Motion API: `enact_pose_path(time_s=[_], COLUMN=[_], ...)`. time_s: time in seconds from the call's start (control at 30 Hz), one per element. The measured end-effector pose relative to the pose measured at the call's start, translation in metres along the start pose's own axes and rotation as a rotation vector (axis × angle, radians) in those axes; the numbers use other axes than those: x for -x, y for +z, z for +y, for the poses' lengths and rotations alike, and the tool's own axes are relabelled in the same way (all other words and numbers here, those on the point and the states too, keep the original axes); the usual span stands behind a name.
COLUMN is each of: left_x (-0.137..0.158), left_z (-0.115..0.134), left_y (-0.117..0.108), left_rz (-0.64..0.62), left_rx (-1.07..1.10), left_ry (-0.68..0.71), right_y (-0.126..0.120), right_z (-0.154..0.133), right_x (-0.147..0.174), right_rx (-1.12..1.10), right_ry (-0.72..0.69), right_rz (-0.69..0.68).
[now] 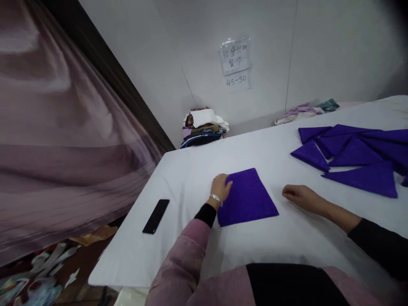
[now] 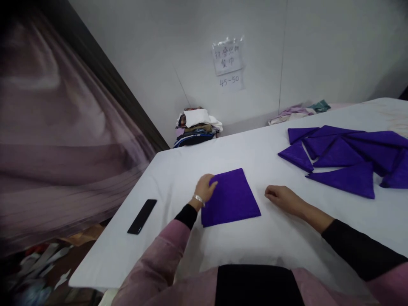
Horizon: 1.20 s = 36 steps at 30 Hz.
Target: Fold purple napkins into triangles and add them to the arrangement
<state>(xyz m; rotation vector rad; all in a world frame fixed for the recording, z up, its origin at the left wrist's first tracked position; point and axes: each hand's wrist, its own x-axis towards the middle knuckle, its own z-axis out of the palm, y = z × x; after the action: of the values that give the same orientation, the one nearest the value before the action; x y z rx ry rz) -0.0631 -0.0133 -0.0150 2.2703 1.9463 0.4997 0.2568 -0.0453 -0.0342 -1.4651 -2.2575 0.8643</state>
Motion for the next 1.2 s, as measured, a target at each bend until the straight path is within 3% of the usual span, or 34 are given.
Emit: enact_pose_path(time_s=[0.13, 0.3, 0.4, 0.53, 0.67, 0.8, 0.97, 1.2], left_x=[0.075, 0.129, 0.135, 0.139, 0.148, 0.151, 0.139, 0.126], left_z=[0.035, 0.049, 0.038, 0.01, -0.015, -0.023, -0.013, -0.009], left_y=[0.027, 0.04, 0.033, 0.024, 0.02, 0.019, 0.016, 0.013], left_rz=[-0.054, -0.117, -0.024, 0.176, 0.287, 0.226, 0.099, -0.025], left_rx=[0.142, 0.148, 0.133, 0.096, 0.149, 0.279, 0.14, 0.147], left_ry=[0.24, 0.203, 0.14, 0.007, -0.289, -0.54, -0.522, -0.579], right_y=[0.014, 0.057, 0.071, 0.073, 0.076, 0.096, 0.114, 0.094], right_z=[-0.004, -0.023, -0.035, -0.054, -0.077, -0.097, -0.098, -0.059], right_x=[-0.01, -0.03, -0.048, -0.076, -0.092, -0.086, -0.067, -0.044], right_rx=[-0.079, -0.066, -0.039, 0.011, 0.048, 0.031, 0.018, 0.064], right_ry=[-0.184, -0.482, -0.543, -0.578, -0.631, -0.683, -0.69, -0.648], right_rz=[0.047, 0.022, 0.013, 0.016, -0.011, -0.112, -0.189, -0.169])
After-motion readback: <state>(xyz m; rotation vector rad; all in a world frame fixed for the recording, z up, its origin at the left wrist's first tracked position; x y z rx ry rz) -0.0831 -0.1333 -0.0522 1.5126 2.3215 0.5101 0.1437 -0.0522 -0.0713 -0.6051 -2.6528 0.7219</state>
